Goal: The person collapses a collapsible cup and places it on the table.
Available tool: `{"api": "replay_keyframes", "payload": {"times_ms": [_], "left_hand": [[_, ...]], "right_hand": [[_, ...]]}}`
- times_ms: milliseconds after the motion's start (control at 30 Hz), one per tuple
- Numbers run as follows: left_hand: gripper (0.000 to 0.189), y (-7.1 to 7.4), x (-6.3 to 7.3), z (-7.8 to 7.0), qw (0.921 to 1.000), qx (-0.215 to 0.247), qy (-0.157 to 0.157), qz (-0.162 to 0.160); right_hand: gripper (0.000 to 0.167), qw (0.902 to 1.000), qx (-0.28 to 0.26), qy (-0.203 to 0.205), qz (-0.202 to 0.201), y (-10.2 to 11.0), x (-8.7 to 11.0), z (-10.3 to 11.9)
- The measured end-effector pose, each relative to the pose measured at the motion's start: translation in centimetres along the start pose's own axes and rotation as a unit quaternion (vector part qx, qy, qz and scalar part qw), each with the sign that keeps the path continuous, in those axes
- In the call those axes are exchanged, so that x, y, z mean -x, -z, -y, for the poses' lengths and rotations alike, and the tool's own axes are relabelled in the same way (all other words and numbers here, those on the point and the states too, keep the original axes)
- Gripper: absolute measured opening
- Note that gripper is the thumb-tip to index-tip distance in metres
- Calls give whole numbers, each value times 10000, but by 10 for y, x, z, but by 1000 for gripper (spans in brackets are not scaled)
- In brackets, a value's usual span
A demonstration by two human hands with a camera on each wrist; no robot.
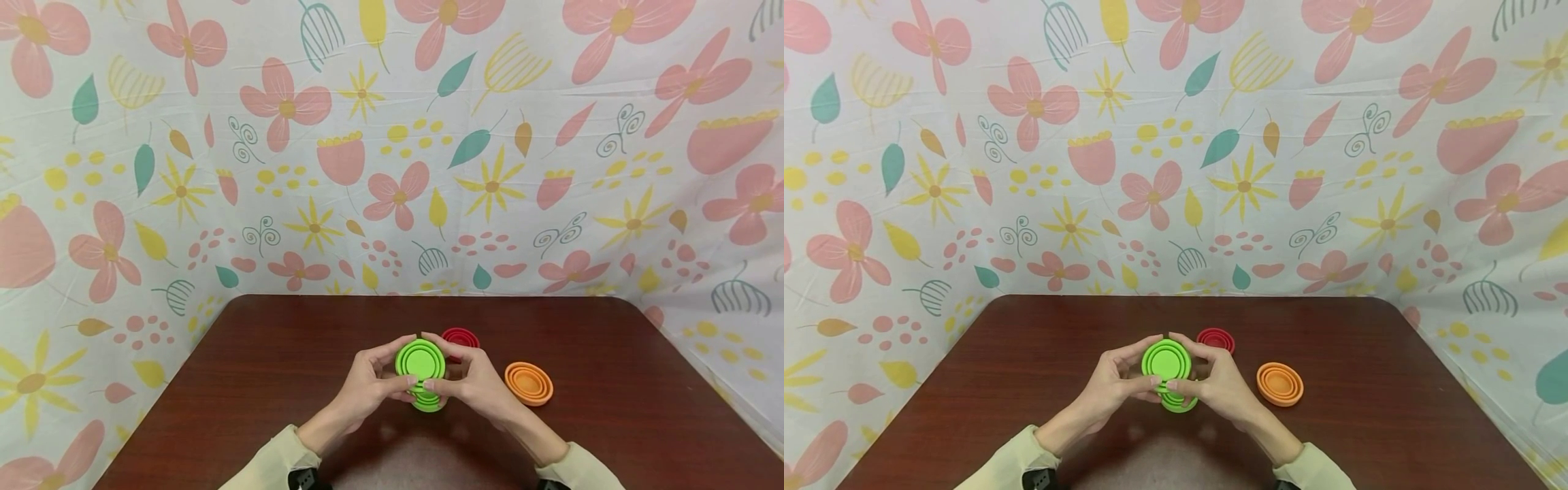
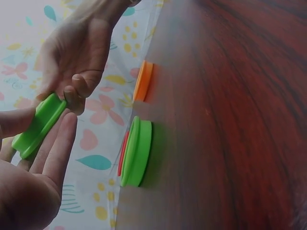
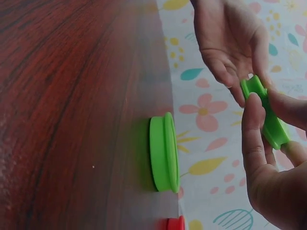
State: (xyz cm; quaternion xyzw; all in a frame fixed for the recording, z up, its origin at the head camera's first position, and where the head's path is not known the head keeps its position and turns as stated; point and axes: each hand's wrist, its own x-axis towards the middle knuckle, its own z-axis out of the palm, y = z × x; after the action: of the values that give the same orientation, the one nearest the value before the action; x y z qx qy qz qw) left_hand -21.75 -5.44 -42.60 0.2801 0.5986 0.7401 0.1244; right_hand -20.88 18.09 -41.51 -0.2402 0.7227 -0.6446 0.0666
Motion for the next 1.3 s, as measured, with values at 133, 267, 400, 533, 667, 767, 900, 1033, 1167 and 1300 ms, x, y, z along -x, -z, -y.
{"api": "replay_keyframes", "payload": {"times_ms": [133, 267, 400, 533, 667, 767, 900, 1033, 1167, 1300], "left_hand": [[68, 0, 0, 0, 10000, -33, 20, -21], [68, 0, 1, 0, 10000, -64, -13, -34], [67, 0, 0, 0, 9999, -138, -66, -32], [71, 0, 0, -1, 9998, -191, -29, -46], [76, 0, 1, -1, 9997, -201, 41, -103], [74, 1, 0, -1, 9996, -220, 37, -150], [67, 2, -1, 0, 9994, -293, -27, -190], [63, 2, -1, 2, 9990, -390, -78, -214], [61, 2, -1, 3, 9988, -414, -76, -239], [57, 1, -1, 2, 9990, -350, -49, -286]], "right_hand": [[70, 10000, -27, -14, 32, 1, 0, 0], [65, 10000, -69, 27, 34, 2, 1, 0], [62, 9999, -64, 120, -23, 2, 1, 0], [61, 9997, -10, 217, -92, 2, 1, 0], [60, 9993, 0, 325, -158, 1, 1, 1], [60, 9990, -50, 402, -195, 1, 1, 1], [60, 9985, -110, 484, -226, 2, 1, 2], [59, 9981, -139, 543, -235, 2, 2, 2], [58, 9976, -152, 626, -249, 3, 1, 1], [56, 9969, -126, 741, -246, 4, 1, -1]]}}
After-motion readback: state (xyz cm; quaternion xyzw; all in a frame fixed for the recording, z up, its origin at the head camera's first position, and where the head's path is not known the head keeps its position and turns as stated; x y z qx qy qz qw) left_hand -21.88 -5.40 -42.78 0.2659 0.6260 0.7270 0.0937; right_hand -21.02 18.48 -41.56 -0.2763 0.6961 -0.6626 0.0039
